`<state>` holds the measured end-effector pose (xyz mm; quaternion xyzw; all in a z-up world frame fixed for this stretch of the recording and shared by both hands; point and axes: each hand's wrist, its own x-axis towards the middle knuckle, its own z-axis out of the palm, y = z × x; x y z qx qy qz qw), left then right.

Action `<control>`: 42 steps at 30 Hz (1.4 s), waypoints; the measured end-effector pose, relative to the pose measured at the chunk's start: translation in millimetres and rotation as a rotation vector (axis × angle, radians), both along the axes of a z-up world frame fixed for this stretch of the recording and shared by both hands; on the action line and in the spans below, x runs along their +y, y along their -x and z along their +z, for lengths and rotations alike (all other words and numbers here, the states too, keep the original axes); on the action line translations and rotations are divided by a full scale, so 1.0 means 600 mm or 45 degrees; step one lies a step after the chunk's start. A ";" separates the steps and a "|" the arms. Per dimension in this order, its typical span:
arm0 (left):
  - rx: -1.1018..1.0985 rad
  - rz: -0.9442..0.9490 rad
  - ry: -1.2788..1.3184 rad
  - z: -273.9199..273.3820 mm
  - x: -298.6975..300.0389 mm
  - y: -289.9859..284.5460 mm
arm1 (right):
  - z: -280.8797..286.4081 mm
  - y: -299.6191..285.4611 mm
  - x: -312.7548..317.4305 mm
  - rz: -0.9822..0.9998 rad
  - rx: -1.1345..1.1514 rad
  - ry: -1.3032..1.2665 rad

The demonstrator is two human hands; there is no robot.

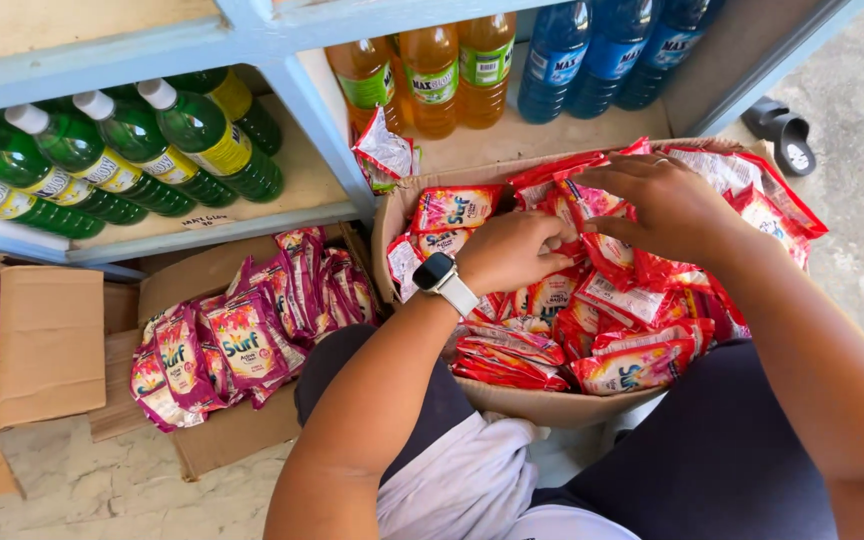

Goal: Arranging detergent packets from a box onto a retail shelf.

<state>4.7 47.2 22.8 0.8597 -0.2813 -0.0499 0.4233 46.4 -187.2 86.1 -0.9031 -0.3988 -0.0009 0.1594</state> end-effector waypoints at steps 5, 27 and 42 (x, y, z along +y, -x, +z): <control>0.037 0.175 -0.340 -0.054 -0.012 -0.015 | -0.048 -0.009 -0.049 -0.154 -0.057 0.064; 0.594 -0.186 -0.240 0.024 -0.035 -0.014 | -0.040 0.016 -0.024 -0.128 0.206 0.146; 0.776 0.123 1.137 0.006 0.018 -0.032 | -0.096 0.006 -0.009 -0.586 1.070 -0.930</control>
